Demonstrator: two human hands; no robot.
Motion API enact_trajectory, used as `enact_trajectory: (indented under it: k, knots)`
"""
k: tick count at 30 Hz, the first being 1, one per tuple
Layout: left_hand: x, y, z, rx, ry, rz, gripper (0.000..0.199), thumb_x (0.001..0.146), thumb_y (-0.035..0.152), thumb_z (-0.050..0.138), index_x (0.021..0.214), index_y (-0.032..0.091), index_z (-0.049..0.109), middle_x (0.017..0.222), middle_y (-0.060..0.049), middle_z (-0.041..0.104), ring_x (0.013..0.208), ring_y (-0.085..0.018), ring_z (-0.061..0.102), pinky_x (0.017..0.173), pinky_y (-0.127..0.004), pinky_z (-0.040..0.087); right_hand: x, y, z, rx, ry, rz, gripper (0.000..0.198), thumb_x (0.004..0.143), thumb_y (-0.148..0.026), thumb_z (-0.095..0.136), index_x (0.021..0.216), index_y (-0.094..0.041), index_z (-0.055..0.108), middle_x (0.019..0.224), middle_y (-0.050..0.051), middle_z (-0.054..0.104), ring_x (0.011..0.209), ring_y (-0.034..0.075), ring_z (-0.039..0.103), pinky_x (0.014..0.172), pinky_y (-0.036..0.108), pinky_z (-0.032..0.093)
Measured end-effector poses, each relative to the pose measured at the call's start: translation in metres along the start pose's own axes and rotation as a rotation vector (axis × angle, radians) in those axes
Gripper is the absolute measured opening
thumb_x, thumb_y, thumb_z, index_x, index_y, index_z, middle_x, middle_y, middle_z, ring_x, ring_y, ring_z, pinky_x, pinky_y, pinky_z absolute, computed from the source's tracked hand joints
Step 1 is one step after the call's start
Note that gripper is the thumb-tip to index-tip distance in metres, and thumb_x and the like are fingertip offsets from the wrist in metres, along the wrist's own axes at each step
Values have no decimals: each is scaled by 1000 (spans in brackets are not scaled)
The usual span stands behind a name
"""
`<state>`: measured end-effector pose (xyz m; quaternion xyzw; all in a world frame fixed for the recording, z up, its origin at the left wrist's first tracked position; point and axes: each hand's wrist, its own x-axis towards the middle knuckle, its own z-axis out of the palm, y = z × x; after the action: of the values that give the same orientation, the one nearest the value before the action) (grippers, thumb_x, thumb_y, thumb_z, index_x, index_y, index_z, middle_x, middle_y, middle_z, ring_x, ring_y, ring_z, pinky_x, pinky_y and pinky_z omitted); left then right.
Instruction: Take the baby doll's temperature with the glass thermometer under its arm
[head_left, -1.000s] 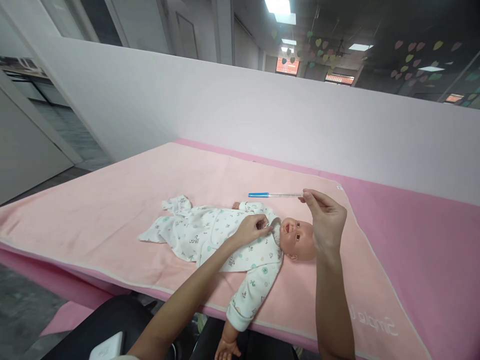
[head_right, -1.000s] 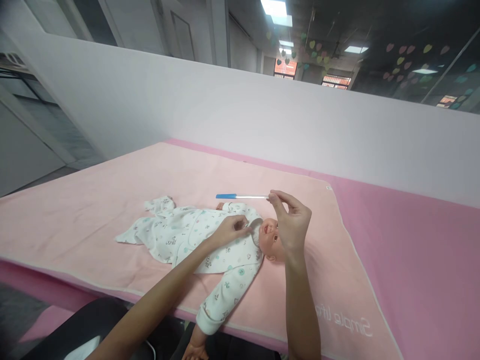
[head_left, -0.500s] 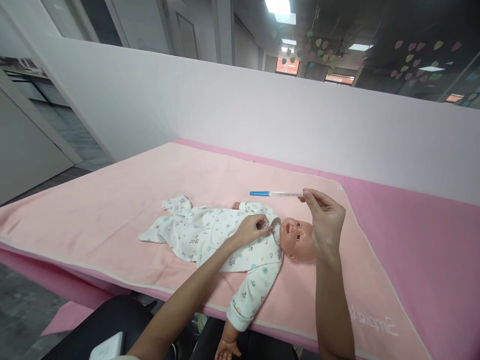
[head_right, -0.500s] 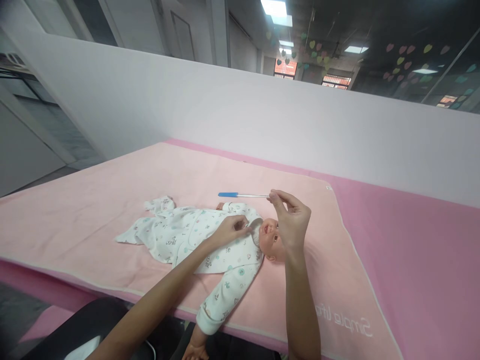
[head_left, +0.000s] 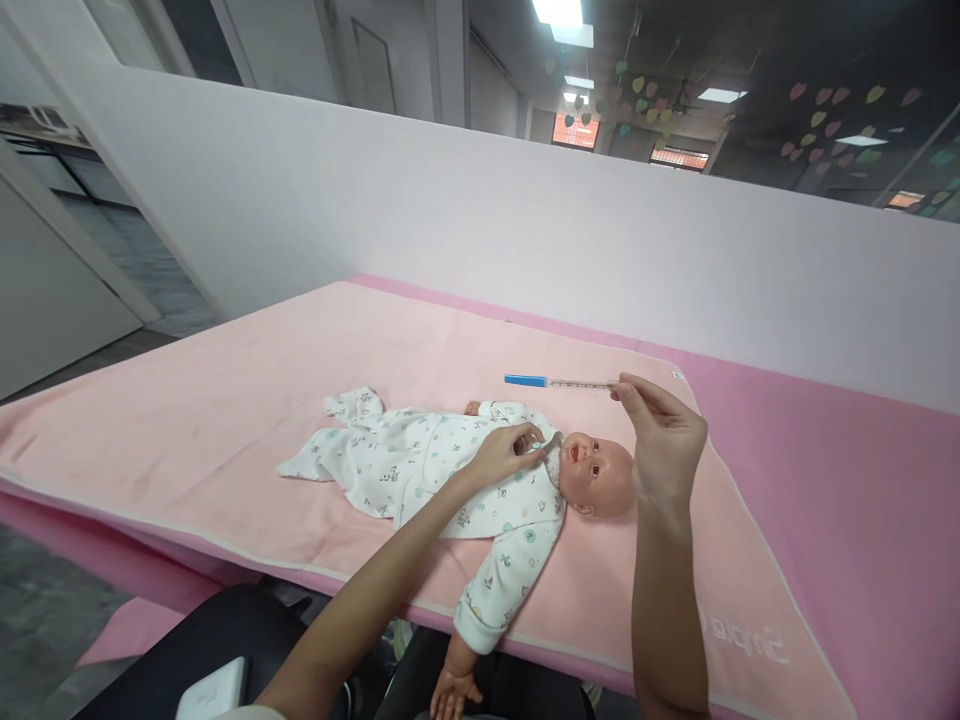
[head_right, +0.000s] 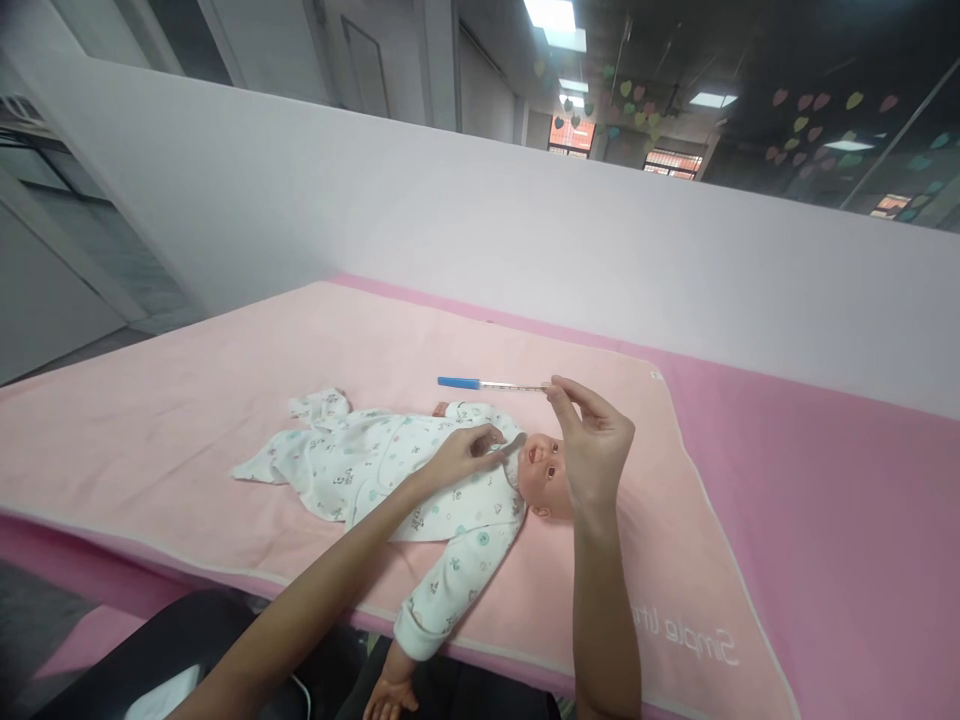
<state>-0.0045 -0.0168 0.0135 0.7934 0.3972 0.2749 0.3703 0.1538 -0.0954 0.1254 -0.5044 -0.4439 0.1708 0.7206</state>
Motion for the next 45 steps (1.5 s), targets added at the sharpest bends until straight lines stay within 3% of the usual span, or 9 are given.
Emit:
enact_trajectory:
  k: [5,9,16,19,25,31,37,41,45]
  knots:
    - [0,-3,1,-36,-12,32,25,72,40,55,83,19,61,63,3,49,56,-10,42,52,-22,30,-7,-13,-25,-95,75,-49,22,65,-35,70,81,-19,71,79,3,71,78,21,66,81,41,52]
    - [0,-6,2,-70,9,68,22,71,38,58,81,18,61,60,4,46,54,-9,38,52,-21,29,-33,-8,-65,-216,184,44,24,60,-35,74,79,-19,71,79,4,71,81,22,66,84,42,51]
    - [0,-7,4,-105,37,81,20,67,33,62,79,17,58,54,7,41,52,-8,37,51,-20,28,-127,61,-135,-256,349,494,31,57,-39,74,81,-20,70,85,5,71,86,24,65,86,40,51]
    - [0,-8,5,-115,52,91,20,66,32,63,78,17,58,53,7,39,52,-8,37,51,-20,29,-160,87,-144,-269,358,541,33,58,-41,73,81,-19,69,88,6,71,89,25,65,82,38,53]
    - [0,-9,5,-115,53,100,21,66,33,64,79,17,59,53,7,40,51,-7,37,51,-19,30,-179,111,-143,-606,269,412,51,67,-58,56,86,-13,69,88,13,70,83,28,64,71,37,51]
    - [1,-11,6,-91,68,116,21,65,33,64,77,17,59,53,7,42,51,-7,38,51,-20,30,-180,128,-143,-1034,74,91,60,83,-58,29,83,-13,68,83,13,68,77,24,59,74,36,43]
    - [-1,-10,6,-94,66,126,21,65,33,63,78,17,60,54,7,44,51,-7,39,52,-19,32,-178,140,-145,-1181,-40,-153,54,91,-44,24,83,-11,66,81,12,67,77,21,54,74,34,39]
    - [-3,-8,7,-94,67,122,19,66,32,63,78,17,60,54,7,44,50,-7,38,53,-19,31,-174,141,-145,-1247,-92,-222,50,92,-38,24,82,-13,67,78,12,64,76,21,51,71,33,39]
    - [-5,-8,7,-106,74,117,18,66,31,63,78,17,60,54,7,43,50,-7,38,53,-19,30,-172,134,-140,-1259,-47,-254,48,91,-37,28,78,-14,68,84,13,61,79,21,50,70,34,42]
